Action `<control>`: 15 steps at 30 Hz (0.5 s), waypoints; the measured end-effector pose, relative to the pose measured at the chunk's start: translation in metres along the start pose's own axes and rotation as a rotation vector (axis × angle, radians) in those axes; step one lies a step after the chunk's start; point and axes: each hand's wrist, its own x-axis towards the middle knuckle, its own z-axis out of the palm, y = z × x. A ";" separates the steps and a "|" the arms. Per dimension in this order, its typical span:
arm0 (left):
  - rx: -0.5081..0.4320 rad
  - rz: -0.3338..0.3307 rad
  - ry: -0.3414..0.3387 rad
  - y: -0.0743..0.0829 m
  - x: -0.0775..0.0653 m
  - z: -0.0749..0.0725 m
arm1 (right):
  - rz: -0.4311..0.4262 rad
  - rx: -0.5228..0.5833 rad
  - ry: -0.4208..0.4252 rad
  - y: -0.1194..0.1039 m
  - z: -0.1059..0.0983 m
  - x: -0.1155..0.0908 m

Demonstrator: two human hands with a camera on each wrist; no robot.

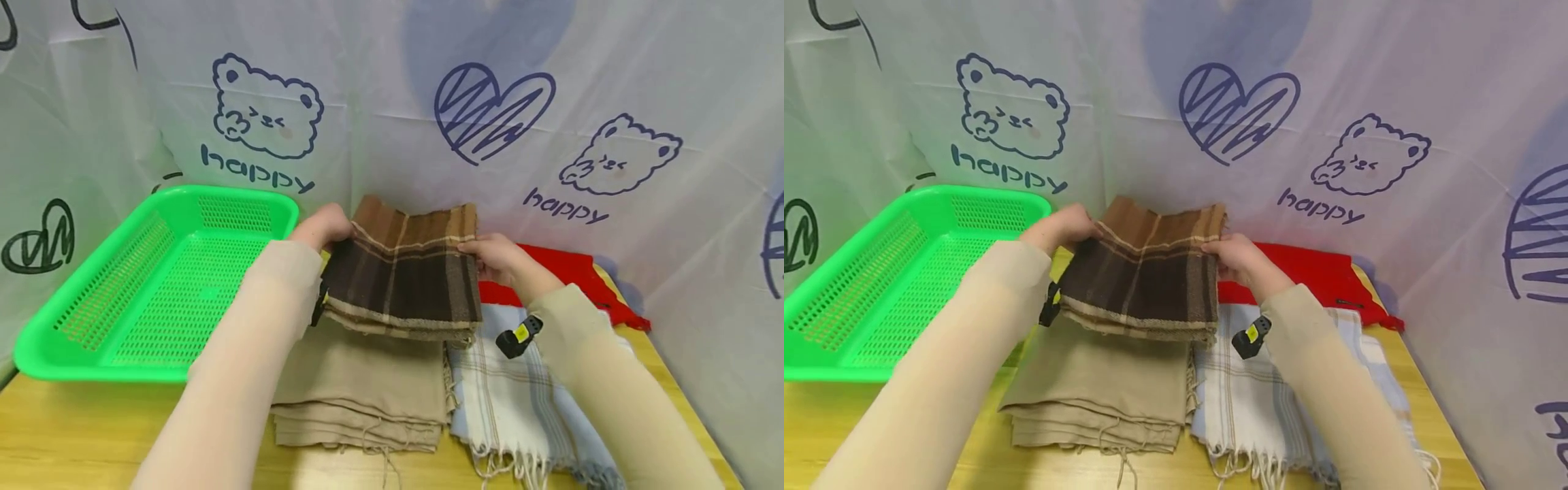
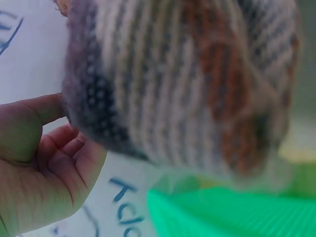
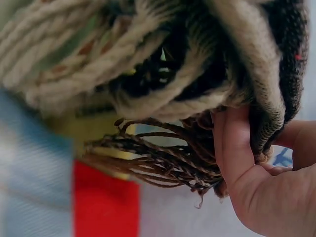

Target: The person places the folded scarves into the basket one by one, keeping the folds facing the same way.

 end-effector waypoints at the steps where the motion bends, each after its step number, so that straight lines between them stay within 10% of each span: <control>1: 0.014 0.001 0.014 0.002 -0.004 -0.008 | -0.003 0.006 0.004 -0.007 0.001 0.000; 15: 0.125 -0.063 0.160 -0.021 -0.033 -0.082 | -0.100 0.125 0.016 -0.075 0.052 0.023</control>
